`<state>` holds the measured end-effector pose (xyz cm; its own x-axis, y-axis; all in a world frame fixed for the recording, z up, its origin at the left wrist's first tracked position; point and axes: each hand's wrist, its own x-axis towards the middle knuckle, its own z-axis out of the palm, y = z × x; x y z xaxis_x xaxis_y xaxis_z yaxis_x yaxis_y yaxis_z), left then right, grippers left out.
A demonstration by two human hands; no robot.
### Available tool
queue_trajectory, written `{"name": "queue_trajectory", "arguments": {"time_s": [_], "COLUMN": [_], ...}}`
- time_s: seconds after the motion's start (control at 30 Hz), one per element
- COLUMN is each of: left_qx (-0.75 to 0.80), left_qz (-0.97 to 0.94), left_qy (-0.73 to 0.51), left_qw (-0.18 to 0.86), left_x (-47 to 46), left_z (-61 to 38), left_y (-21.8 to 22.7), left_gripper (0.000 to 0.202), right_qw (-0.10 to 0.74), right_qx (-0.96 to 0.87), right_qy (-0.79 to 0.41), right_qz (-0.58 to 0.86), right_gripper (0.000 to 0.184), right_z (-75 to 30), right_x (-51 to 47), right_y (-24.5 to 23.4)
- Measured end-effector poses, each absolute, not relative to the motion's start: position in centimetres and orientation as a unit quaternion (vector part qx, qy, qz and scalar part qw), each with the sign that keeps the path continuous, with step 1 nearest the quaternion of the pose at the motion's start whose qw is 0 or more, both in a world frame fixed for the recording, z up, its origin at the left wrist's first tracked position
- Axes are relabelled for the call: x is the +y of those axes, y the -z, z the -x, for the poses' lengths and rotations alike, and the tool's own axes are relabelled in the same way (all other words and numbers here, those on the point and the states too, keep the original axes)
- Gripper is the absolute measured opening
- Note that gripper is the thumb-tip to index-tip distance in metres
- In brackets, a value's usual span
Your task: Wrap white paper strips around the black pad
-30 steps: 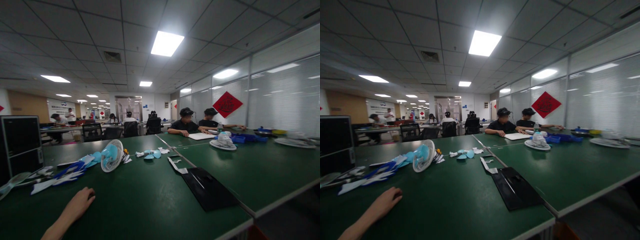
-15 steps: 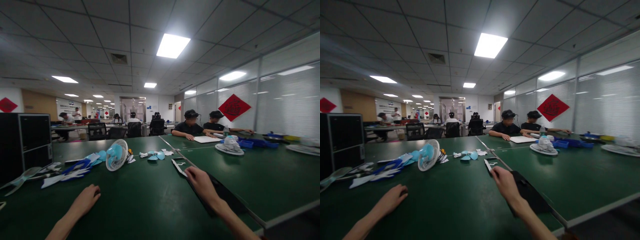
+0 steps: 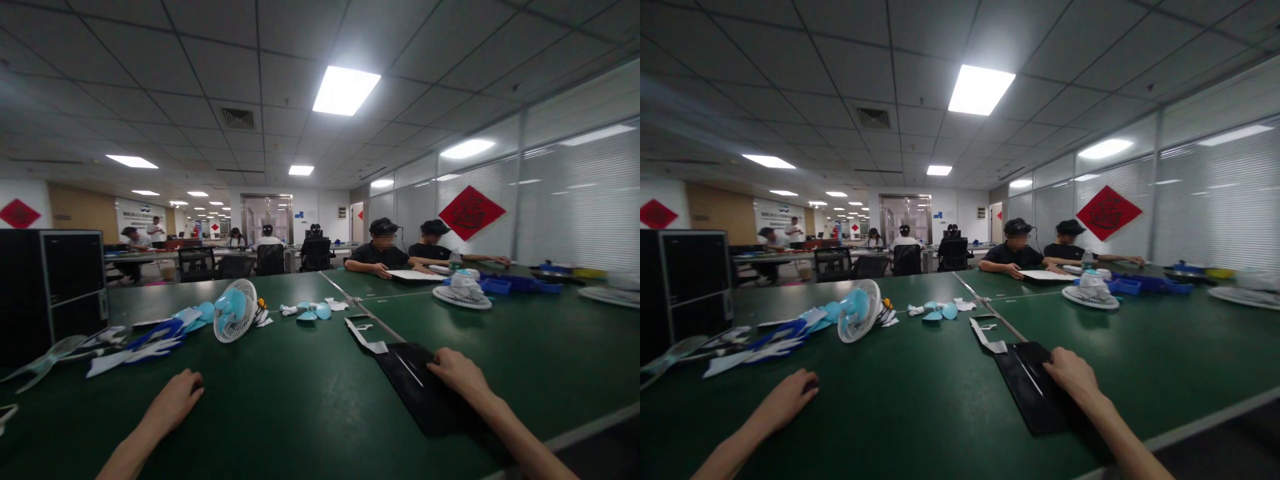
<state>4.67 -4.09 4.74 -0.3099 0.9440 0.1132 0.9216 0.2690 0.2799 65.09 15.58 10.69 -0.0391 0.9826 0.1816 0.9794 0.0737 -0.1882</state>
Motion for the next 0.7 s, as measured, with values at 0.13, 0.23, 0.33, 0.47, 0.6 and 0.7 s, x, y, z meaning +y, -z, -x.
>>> {"name": "queue_trajectory", "arguments": {"time_s": [0.13, 0.23, 0.33, 0.47, 0.6, 0.7], "left_qx": [0.797, 0.796, 0.794, 0.800, 0.801, 0.798], "left_qz": [-0.584, -0.585, -0.586, -0.576, -0.572, -0.574], "left_qy": [-0.151, -0.154, -0.159, -0.160, -0.172, -0.183], "left_qw": [0.045, 0.041, 0.043, 0.055, 0.048, 0.027], "left_x": [-4.2, -4.3, -4.2, -4.2, -4.4, -4.6], "left_z": [-4.7, -4.8, -5.0, -5.4, -5.7, -6.2], "left_y": [-4.8, -4.9, -4.9, -5.2, -5.6, -6.1], "left_gripper": [0.041, 0.043, 0.043, 0.042, 0.039, 0.036], "right_qw": [0.129, 0.143, 0.168, 0.208, 0.214, 0.199], "right_qx": [-0.691, -0.665, -0.661, -0.716, -0.829, -0.871], "right_qy": [0.031, 0.074, 0.086, 0.045, -0.024, -0.046], "right_qz": [0.711, 0.729, 0.726, 0.665, 0.517, 0.446], "right_gripper": [0.021, 0.018, 0.020, 0.020, 0.021, 0.021], "right_z": [-67.2, -69.6, -70.9, -68.3, -60.6, -53.6], "right_x": [15.5, 15.4, 15.2, 14.4, 12.7, 11.2], "right_y": [-11.9, -13.3, -14.6, -15.6, -14.9, -13.6]}}
